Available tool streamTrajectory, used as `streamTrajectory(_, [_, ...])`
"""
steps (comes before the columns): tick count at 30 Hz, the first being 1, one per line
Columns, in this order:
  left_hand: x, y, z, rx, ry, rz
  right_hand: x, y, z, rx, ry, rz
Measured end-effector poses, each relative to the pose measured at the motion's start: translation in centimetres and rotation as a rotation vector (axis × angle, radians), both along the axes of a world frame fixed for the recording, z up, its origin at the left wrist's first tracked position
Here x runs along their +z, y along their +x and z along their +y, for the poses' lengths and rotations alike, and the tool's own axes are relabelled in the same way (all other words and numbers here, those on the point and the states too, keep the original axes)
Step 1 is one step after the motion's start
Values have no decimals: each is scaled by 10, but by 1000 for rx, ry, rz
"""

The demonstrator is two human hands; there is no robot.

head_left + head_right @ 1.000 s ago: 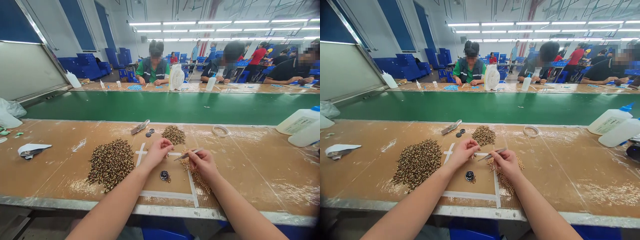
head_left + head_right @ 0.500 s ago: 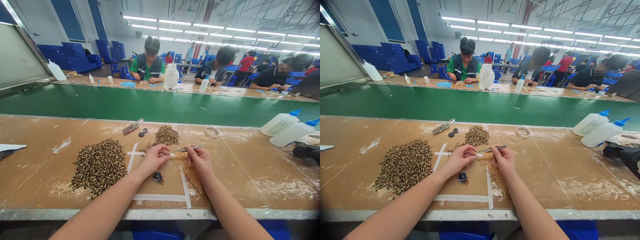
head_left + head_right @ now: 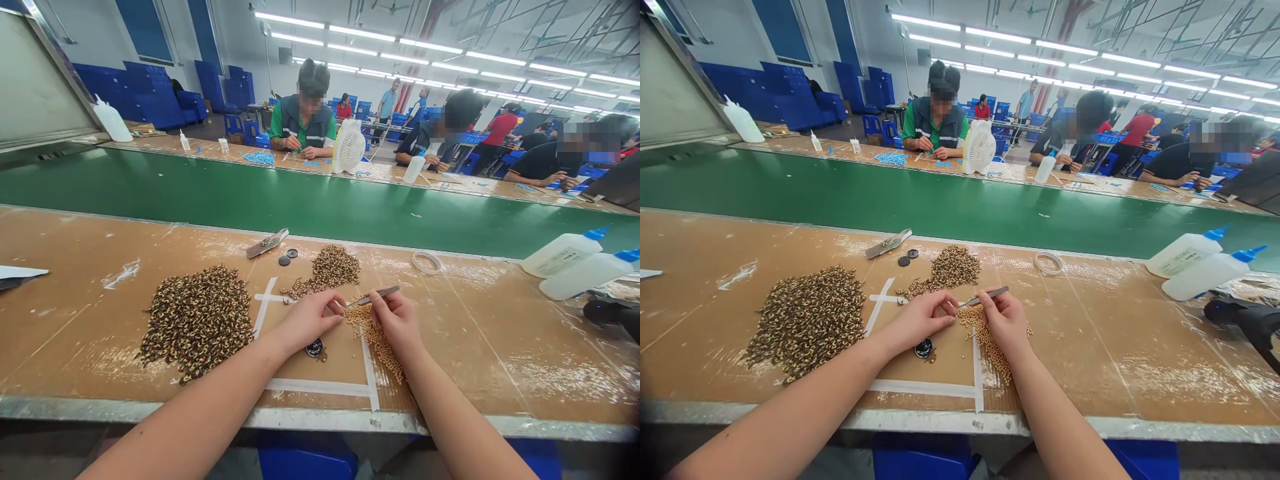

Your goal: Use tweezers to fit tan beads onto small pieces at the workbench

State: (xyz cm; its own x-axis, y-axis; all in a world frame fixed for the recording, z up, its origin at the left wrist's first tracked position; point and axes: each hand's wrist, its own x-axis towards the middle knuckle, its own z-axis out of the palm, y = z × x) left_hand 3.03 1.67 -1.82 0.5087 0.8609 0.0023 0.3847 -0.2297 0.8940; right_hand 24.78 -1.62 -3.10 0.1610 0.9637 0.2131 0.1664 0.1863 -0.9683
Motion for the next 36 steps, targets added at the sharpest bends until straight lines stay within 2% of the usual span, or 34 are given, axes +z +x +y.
streamTrajectory(15, [-2, 1, 3, -3, -2, 60, -2, -1, 2, 38, -31, -96])
streamTrajectory(28, [-5, 1, 3, -2, -38, 30, -7, 2, 1, 49, -21, -113])
streamTrajectory(36, [-8, 2, 3, 10, -71, -43, -4, 2, -1, 29, 5, -136])
